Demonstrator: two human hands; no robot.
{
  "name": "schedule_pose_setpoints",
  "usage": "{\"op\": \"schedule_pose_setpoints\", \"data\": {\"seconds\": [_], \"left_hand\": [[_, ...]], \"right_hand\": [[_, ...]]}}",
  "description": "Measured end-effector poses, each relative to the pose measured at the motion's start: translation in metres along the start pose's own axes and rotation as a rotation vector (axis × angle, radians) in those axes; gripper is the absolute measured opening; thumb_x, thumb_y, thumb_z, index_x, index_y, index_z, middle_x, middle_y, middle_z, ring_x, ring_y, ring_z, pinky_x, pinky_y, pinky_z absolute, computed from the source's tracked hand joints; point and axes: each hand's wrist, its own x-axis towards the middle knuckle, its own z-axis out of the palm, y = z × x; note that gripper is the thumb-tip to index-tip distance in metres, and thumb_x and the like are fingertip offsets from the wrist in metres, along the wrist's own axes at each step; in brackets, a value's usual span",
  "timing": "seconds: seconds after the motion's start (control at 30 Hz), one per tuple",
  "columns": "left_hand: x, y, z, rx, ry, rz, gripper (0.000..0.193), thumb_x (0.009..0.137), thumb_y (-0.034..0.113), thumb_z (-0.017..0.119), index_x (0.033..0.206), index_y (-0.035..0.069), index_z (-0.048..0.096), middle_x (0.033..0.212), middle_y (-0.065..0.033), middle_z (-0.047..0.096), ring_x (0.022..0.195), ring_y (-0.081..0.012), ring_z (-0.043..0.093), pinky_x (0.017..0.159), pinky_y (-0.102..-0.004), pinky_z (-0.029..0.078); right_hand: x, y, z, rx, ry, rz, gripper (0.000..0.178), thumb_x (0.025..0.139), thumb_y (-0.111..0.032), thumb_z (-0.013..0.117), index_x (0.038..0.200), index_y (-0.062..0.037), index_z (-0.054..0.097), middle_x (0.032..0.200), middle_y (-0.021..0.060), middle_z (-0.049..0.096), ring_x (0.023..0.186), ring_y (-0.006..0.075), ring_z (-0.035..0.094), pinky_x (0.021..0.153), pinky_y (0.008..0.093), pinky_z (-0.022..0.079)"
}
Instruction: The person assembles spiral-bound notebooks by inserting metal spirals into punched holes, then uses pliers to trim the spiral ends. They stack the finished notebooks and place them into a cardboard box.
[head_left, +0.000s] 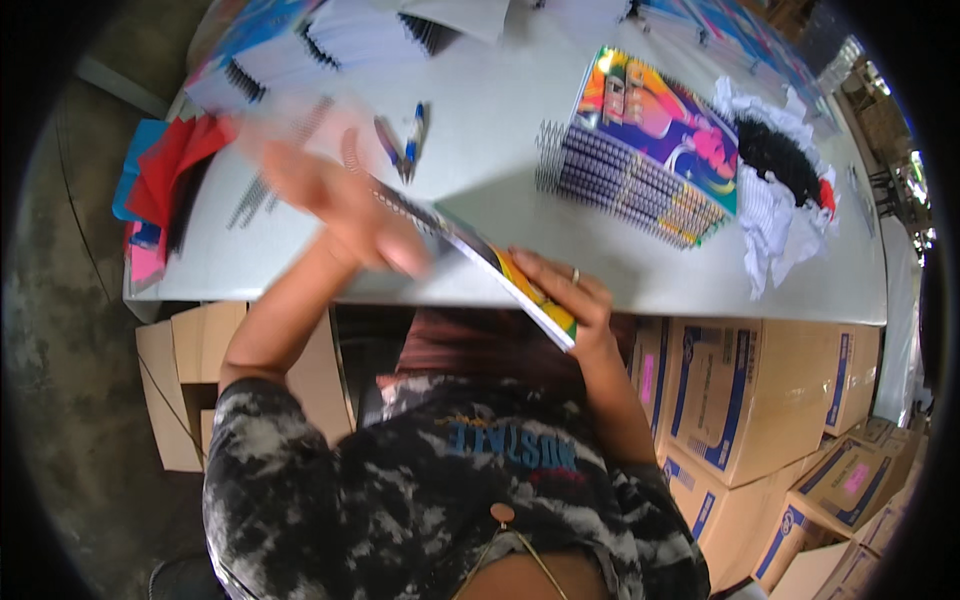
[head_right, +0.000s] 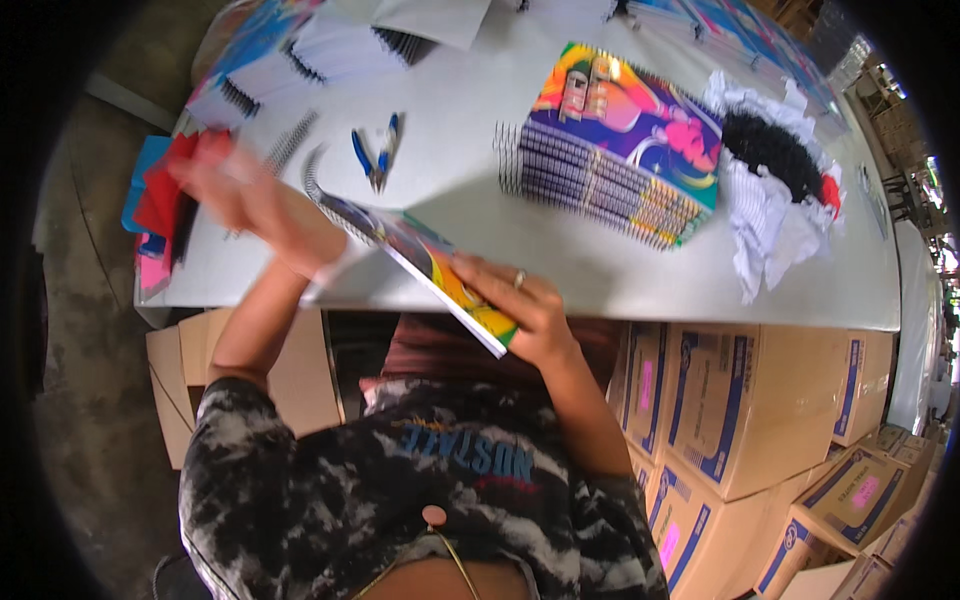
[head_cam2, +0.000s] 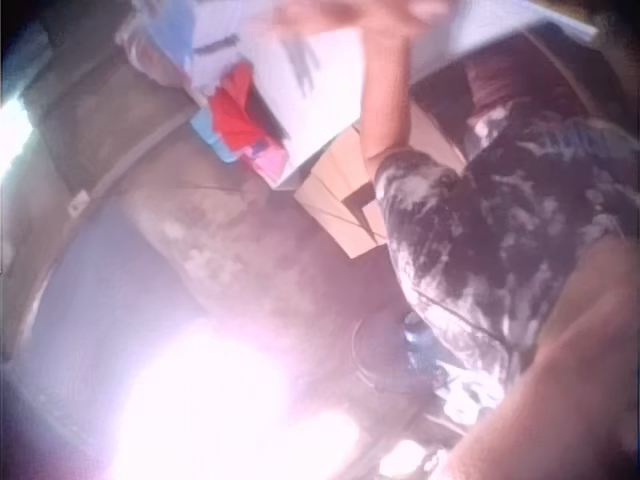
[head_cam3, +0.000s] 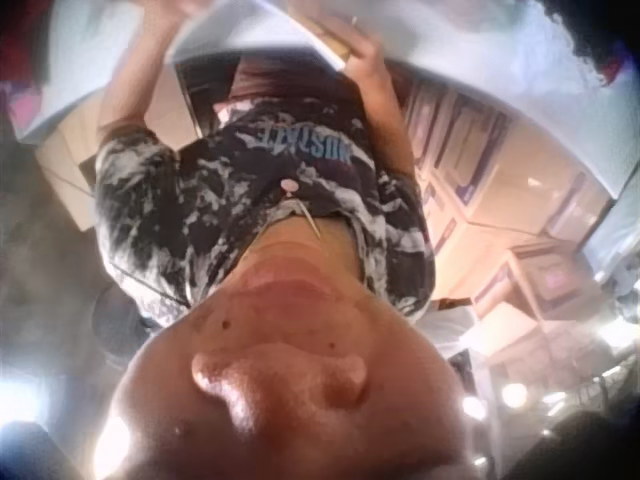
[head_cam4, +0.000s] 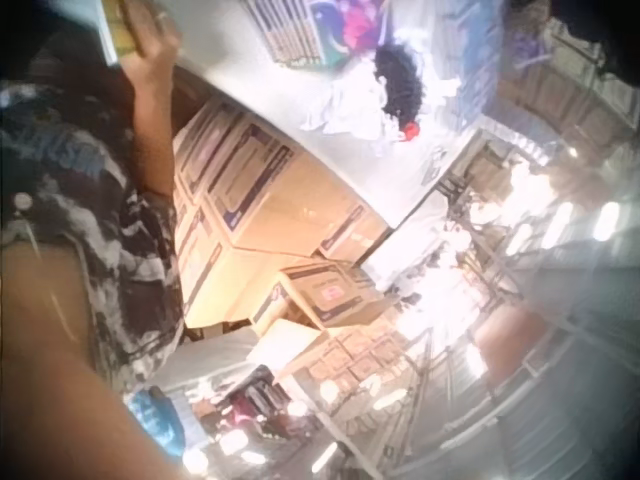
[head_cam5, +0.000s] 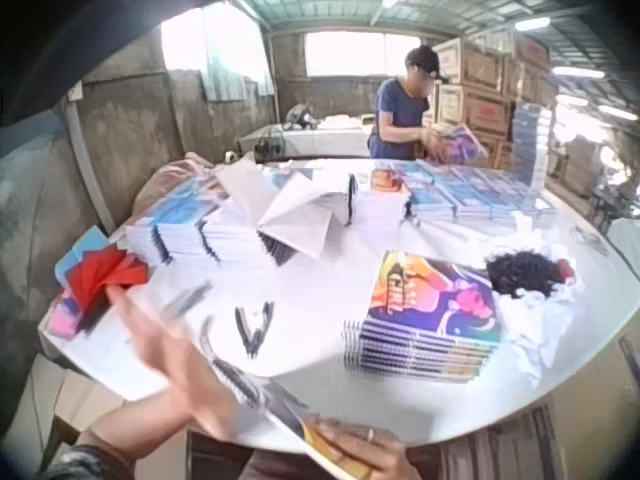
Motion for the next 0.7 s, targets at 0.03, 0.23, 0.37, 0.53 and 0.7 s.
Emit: {"op": "schedule_pose_setpoints", "data": {"seconds": [0.03, 0.23, 0.37, 0.53, 0.7], "left_hand": [[0.004, 0.007, -0.001, -0.046, -0.066, -0.073, 0.105, 0.069, 0.08, 0.044, 0.127, -0.008, 0.036, 0.133, -0.0271, 0.035, 0.127, -0.0357, 0.029, 0.104, -0.0574, 0.011], [0.033, 0.03, -0.006, -0.049, -0.088, 0.177, 0.101, 0.077, 0.076, 0.032, 0.132, -0.009, 0.027, 0.132, -0.0316, 0.037, 0.13, -0.0465, 0.021, 0.106, -0.0593, 0.008], [0.028, -0.002, 0.033, -0.373, 0.18, -0.445, 0.111, 0.071, 0.077, 0.044, 0.132, -0.014, 0.026, 0.138, -0.033, 0.023, 0.132, -0.0444, 0.017, 0.108, -0.0531, 0.012], [0.035, 0.05, -0.002, -0.282, 0.018, 0.235, 0.088, 0.072, 0.072, 0.05, 0.129, 0.004, 0.045, 0.126, -0.0196, 0.045, 0.128, -0.0336, 0.028, 0.105, -0.0557, 0.02], [0.051, 0.044, 0.002, -0.371, -0.156, -0.26, 0.091, 0.07, 0.07, 0.054, 0.128, 0.001, 0.044, 0.126, -0.0222, 0.043, 0.122, -0.0393, 0.032, 0.101, -0.0569, 0.023]], "right_hand": [[0.0, 0.001, 0.003, 0.013, -0.005, -0.013, 0.037, 0.074, 0.0, 0.066, 0.11, 0.0011, 0.061, 0.101, 0.0192, 0.065, 0.088, 0.0273, 0.066, 0.077, 0.0318, 0.052], [-0.01, 0.003, -0.001, -0.031, 0.062, 0.051, 0.039, 0.073, -0.001, 0.067, 0.112, 0.0006, 0.06, 0.102, 0.018, 0.064, 0.09, 0.0271, 0.065, 0.077, 0.0319, 0.051], [-0.008, -0.007, 0.01, 0.008, 0.016, 0.056, 0.041, 0.073, -0.001, 0.067, 0.114, 0.0005, 0.059, 0.104, 0.0172, 0.064, 0.091, 0.0272, 0.065, 0.077, 0.0313, 0.052], [-0.014, -0.002, 0.006, -0.109, 0.056, 0.028, 0.043, 0.072, -0.001, 0.068, 0.114, -0.0008, 0.059, 0.104, 0.0147, 0.065, 0.09, 0.0267, 0.065, 0.077, 0.0327, 0.053], [-0.009, 0.001, 0.018, -0.015, 0.054, -0.01, 0.044, 0.072, -0.001, 0.068, 0.115, -0.0031, 0.059, 0.109, 0.0137, 0.063, 0.094, 0.0273, 0.064, 0.079, 0.0341, 0.052]]}}
